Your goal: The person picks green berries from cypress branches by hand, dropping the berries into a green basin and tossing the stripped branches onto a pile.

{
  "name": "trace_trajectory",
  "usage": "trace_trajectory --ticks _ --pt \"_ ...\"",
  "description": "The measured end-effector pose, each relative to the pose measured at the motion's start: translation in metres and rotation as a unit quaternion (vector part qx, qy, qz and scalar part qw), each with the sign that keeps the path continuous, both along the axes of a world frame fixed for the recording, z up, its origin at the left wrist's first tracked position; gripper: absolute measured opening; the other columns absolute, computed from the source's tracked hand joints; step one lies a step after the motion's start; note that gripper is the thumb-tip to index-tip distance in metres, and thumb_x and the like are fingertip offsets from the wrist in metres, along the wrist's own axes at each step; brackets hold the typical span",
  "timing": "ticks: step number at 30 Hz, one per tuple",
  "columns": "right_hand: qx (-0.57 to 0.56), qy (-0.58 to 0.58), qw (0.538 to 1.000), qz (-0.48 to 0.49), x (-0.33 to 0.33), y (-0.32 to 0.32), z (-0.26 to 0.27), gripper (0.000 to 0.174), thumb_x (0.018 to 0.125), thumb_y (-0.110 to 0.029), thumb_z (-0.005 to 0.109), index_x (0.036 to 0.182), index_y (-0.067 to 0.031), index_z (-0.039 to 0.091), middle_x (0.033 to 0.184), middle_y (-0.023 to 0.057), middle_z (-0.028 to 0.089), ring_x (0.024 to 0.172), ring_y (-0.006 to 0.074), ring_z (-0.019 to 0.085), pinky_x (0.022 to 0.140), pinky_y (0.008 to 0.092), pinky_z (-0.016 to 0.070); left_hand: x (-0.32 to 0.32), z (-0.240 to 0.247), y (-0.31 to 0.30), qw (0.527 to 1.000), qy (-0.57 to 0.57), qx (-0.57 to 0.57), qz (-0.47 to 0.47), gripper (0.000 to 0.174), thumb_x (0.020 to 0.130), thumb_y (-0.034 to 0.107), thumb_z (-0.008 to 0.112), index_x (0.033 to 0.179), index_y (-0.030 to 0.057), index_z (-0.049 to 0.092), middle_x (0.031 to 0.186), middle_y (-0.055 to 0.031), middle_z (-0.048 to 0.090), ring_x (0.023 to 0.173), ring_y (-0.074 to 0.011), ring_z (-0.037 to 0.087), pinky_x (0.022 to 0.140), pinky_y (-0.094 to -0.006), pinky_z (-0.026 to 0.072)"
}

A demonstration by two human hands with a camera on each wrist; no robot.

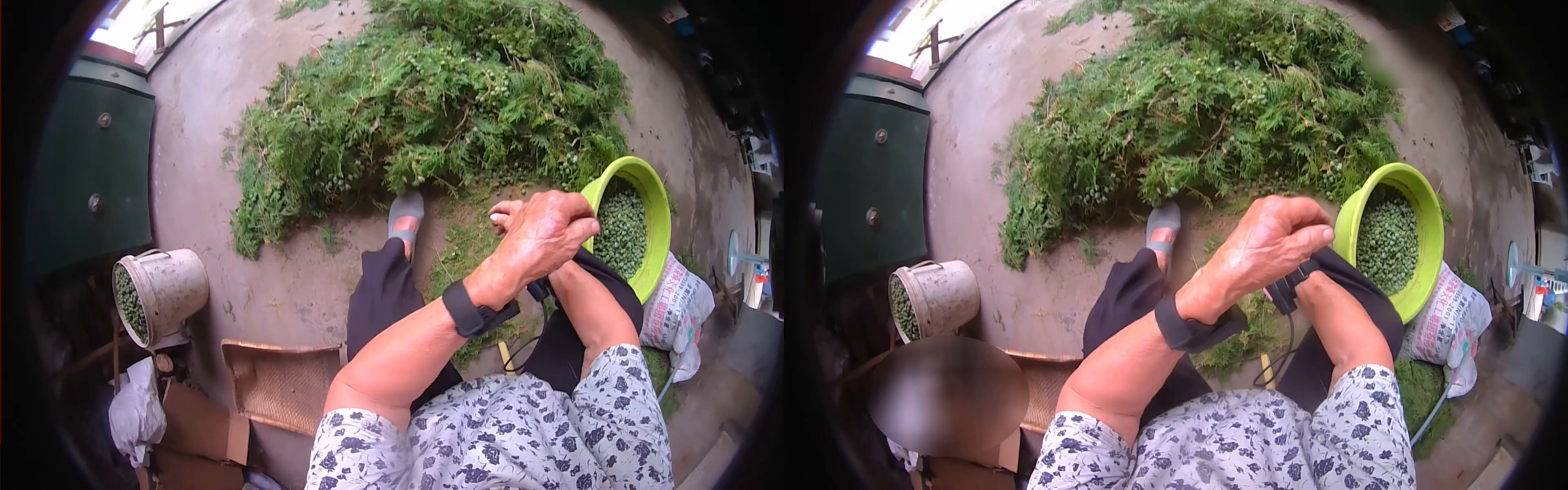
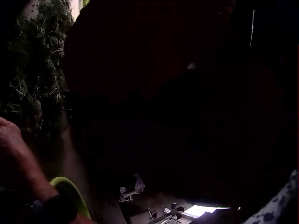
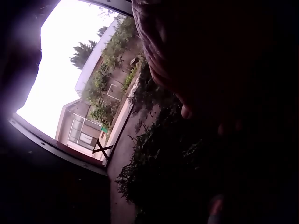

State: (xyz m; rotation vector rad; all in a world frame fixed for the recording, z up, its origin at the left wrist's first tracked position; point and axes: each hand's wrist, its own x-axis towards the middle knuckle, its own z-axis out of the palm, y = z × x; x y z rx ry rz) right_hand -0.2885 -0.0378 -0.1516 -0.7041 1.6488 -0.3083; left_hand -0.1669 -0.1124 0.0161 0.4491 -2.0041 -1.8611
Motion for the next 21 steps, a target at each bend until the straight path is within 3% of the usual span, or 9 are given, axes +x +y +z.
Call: trace_trajectory --ticks 1,3,7,8,11,13,15,18,21 --pt "0.023 0.016 0.999 0.027 -0.001 0.003 -0.011 0.018 0.086 -0.012 0.057 0.099 -0.0007 0.058 0.083 0.0064 0.062 0.069 0.0134 0.06 0.059 0.0249 0.0509 -0.003 0.0 0.002 1.0 0.004 0.008 0.013 0.023 0.075 0.023 0.059 0.078 0.0017 0.065 0.072 -0.0182 0.063 0.072 -0.037 0.061 0.067 -0.0461 0.047" --pt "0.037 0.02 0.999 0.003 0.0 0.004 -0.028 0.017 0.086 -0.011 0.056 0.099 -0.0004 0.058 0.083 0.0067 0.062 0.069 0.014 0.06 0.059 0.0253 0.051 -0.003 0.005 0.0 1.0 -0.011 -0.007 0.007 0.021 0.078 0.018 0.059 0.084 -0.002 0.063 0.068 -0.0167 0.06 0.065 -0.0285 0.06 0.06 -0.0378 0.0454" --pt "-0.033 -0.058 0.967 -0.245 0.015 -0.012 -0.043 0.015 0.087 -0.01 0.056 0.099 0.0001 0.057 0.084 0.0073 0.061 0.069 0.0151 0.06 0.058 0.0261 0.0513 -0.01 0.004 0.002 1.0 -0.004 0.007 0.009 0.02 0.078 0.018 0.059 0.082 -0.0012 0.064 0.067 -0.0164 0.061 0.066 -0.0305 0.061 0.06 -0.0392 0.0453" --pt "-0.01 -0.056 0.957 -0.286 0.019 -0.027 -0.039 0.02 0.089 -0.007 0.051 0.107 0.0025 0.054 0.09 0.0111 0.061 0.073 0.0181 0.061 0.06 0.0284 0.0535 -0.011 0.002 0.004 1.0 0.002 0.009 0.015 0.019 0.078 0.017 0.059 0.081 -0.0011 0.064 0.067 -0.0163 0.061 0.066 -0.0308 0.061 0.061 -0.0393 0.0453" --pt "-0.103 -0.245 0.864 -0.428 0.016 -0.056 -0.063 0.03 0.09 -0.007 0.049 0.118 0.0038 0.046 0.094 0.0147 0.059 0.075 0.0208 0.061 0.063 0.0304 0.0548 -0.013 0.0 0.006 0.999 0.015 0.007 0.028 0.018 0.078 0.016 0.06 0.078 -0.0012 0.063 0.068 -0.0168 0.061 0.067 -0.0318 0.061 0.062 -0.0388 0.0449" --pt "-0.161 -0.29 0.826 -0.457 0.023 -0.079 -0.071 0.041 0.091 -0.008 0.049 0.127 0.0039 0.036 0.101 0.017 0.055 0.079 0.0223 0.06 0.065 0.0312 0.0543 -0.015 0.0 0.005 0.999 0.027 0.021 0.031 0.017 0.078 0.016 0.06 0.078 -0.0013 0.062 0.069 -0.0172 0.061 0.068 -0.0319 0.061 0.062 -0.0386 0.0448" --pt "-0.191 -0.302 0.812 -0.462 0.031 -0.104 -0.074 0.052 0.091 -0.008 0.049 0.137 0.0005 0.025 0.125 0.0181 0.039 0.086 0.0228 0.058 0.069 0.0311 0.0532 -0.012 0.005 0.002 0.999 0.009 0.028 0.029 0.017 0.078 0.015 0.059 0.08 -0.0015 0.061 0.071 -0.0177 0.06 0.069 -0.0329 0.06 0.062 -0.0394 0.0447" --pt "-0.226 -0.337 0.773 -0.488 0.044 -0.13 -0.087 0.058 0.091 -0.009 0.049 0.14 -0.0018 0.019 0.13 0.0175 0.034 0.087 0.0227 0.058 0.069 0.0307 0.0531 -0.014 0.003 -0.001 0.997 0.013 0.06 0.04 0.014 0.078 0.013 0.059 0.079 -0.0008 0.061 0.072 -0.0181 0.06 0.069 -0.0346 0.059 0.062 -0.041 0.0437" --pt "-0.184 -0.401 0.669 -0.599 0.055 -0.143 -0.104 0.035 0.09 -0.007 0.05 0.123 0.0011 0.04 0.12 0.0184 0.043 0.088 0.0248 0.057 0.074 0.035 0.0536 -0.014 0.002 0.0 0.998 -0.009 0.034 0.043 0.013 0.078 0.012 0.059 0.078 -0.0005 0.06 0.07 -0.0182 0.059 0.068 -0.0353 0.059 0.062 -0.042 0.043"
